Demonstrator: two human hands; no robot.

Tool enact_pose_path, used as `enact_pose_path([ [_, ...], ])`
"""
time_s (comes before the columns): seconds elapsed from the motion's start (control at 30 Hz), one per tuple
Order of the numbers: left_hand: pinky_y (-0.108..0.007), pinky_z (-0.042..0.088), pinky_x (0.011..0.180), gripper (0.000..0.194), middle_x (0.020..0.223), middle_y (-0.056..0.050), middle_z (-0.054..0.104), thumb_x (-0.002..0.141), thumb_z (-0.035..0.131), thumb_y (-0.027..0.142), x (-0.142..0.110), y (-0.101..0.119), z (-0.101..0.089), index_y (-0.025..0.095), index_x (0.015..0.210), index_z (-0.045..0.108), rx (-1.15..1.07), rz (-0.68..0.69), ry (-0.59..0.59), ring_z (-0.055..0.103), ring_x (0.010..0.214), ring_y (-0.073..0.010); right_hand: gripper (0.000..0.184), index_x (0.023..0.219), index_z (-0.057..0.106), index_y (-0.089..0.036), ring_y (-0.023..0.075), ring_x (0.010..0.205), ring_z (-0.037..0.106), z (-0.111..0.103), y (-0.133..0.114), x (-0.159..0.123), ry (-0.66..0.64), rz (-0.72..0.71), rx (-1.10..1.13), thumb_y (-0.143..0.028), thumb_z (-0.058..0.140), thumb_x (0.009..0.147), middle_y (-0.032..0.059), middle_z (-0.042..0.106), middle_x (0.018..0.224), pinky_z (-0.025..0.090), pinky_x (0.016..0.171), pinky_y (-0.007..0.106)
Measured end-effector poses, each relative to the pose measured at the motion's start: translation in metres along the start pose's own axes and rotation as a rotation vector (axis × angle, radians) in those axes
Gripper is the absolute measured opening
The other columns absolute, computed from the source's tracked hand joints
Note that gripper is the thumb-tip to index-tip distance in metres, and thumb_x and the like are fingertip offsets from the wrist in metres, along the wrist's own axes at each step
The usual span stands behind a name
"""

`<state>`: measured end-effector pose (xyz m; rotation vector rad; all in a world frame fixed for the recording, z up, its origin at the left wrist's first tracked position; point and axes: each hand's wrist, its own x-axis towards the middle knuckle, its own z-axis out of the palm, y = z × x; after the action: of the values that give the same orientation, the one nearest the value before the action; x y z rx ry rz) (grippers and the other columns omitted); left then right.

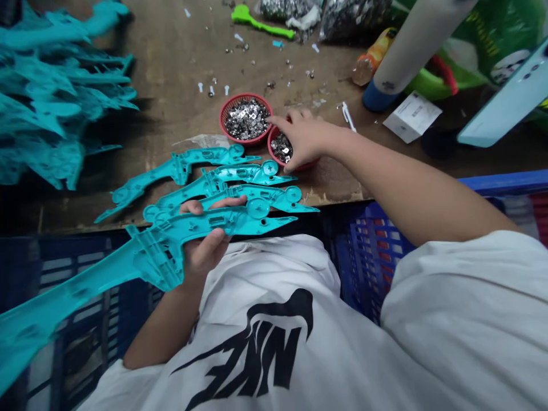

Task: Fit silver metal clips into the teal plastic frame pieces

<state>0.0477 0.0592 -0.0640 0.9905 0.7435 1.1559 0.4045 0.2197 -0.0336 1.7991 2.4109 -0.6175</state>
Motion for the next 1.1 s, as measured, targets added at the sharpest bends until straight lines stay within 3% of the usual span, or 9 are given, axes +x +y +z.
enact_pose_path([
  [0.1,-0.052,0.083,0.108,0.050,0.146,-0.010,0.090,0.107,0.102,0.043,0.010,0.015,0.001,0.035,0.122,0.055,0.044,0.066,-0.064,0.088,0.146,-0.0383,0.144,0.196,0.046,-0.022,0.0644,0.181,0.033,-0.004,0.005,0.004,0.058,-0.009,0.021,-0.085,0.106,0.080,0.0286,0.040,0.202,0.040,0.140,0.076],
  [0.17,-0.044,0.084,0.096,0.050,0.147,-0.010,0.089,0.107,0.102,0.042,0.020,0.024,0.003,0.035,0.121,0.054,0.012,0.100,-0.039,0.088,0.143,-0.0367,0.126,0.191,0.055,-0.027,0.0607,0.184,0.031,-0.012,0.006,0.002,0.107,-0.026,0.023,-0.087,0.099,0.089,0.0243,0.050,0.199,0.037,0.143,0.078],
  [0.3,-0.041,0.084,0.094,0.062,0.146,-0.008,0.087,0.097,0.111,0.040,0.040,0.038,0.012,0.035,0.120,0.054,-0.085,0.114,0.021,0.084,0.151,-0.0377,0.066,0.165,0.083,-0.036,0.0517,0.166,0.061,-0.030,0.006,-0.007,0.143,-0.026,-0.006,-0.075,0.074,0.113,0.0162,0.080,0.168,0.048,0.138,0.073],
  [0.37,-0.046,0.084,0.101,0.069,0.144,-0.006,0.087,0.092,0.115,0.042,0.050,0.044,0.019,0.036,0.120,0.053,-0.098,0.126,0.050,0.081,0.155,-0.0390,0.052,0.146,0.093,-0.032,0.0500,0.147,0.074,-0.030,0.007,-0.009,0.091,-0.018,-0.055,-0.066,0.067,0.116,0.0164,0.089,0.149,0.055,0.129,0.072],
  [0.5,-0.049,0.083,0.109,0.072,0.139,-0.002,0.085,0.088,0.115,0.042,0.068,0.050,0.037,0.036,0.121,0.052,-0.128,0.193,0.082,0.081,0.155,-0.0392,0.044,0.125,0.098,-0.030,0.0469,0.129,0.079,-0.012,0.013,-0.002,0.086,-0.023,-0.187,-0.064,0.073,0.112,0.0141,0.093,0.129,0.060,0.115,0.066],
  [0.77,-0.062,0.079,0.121,0.074,0.131,-0.005,0.086,0.082,0.118,0.035,0.073,0.033,0.043,0.033,0.119,0.054,-0.211,0.140,0.052,0.079,0.158,-0.0450,0.041,0.124,0.098,-0.028,0.0449,0.125,0.081,-0.004,0.020,0.012,0.090,0.009,-0.187,-0.056,0.068,0.116,0.0152,0.092,0.126,0.062,0.109,0.061],
  [0.87,-0.056,0.083,0.109,0.073,0.130,-0.005,0.089,0.083,0.118,0.039,0.071,0.029,0.041,0.034,0.117,0.054,-0.168,0.138,0.027,0.086,0.146,-0.0432,0.034,0.121,0.096,-0.030,0.0462,0.127,0.081,-0.013,0.031,0.013,0.144,0.001,-0.069,-0.052,0.071,0.114,0.0160,0.092,0.126,0.062,0.114,0.064],
  [1.0,-0.043,0.083,0.095,0.079,0.127,-0.001,0.091,0.078,0.120,0.042,0.069,0.026,0.044,0.035,0.114,0.051,-0.147,0.088,0.076,0.089,0.137,-0.0373,0.011,0.094,0.087,-0.032,0.0426,0.116,0.083,-0.024,0.036,0.010,0.226,-0.027,0.142,-0.042,0.093,0.097,0.0123,0.091,0.106,0.064,0.117,0.063],
  [1.1,-0.041,0.082,0.090,0.078,0.126,-0.001,0.092,0.078,0.119,0.044,0.070,0.023,0.048,0.035,0.115,0.051,-0.148,0.077,0.071,0.090,0.136,-0.0373,0.025,0.077,0.076,-0.033,0.0369,0.101,0.081,-0.032,0.024,0.002,0.285,-0.012,0.225,-0.022,0.098,0.084,0.0075,0.085,0.087,0.066,0.114,0.059],
])
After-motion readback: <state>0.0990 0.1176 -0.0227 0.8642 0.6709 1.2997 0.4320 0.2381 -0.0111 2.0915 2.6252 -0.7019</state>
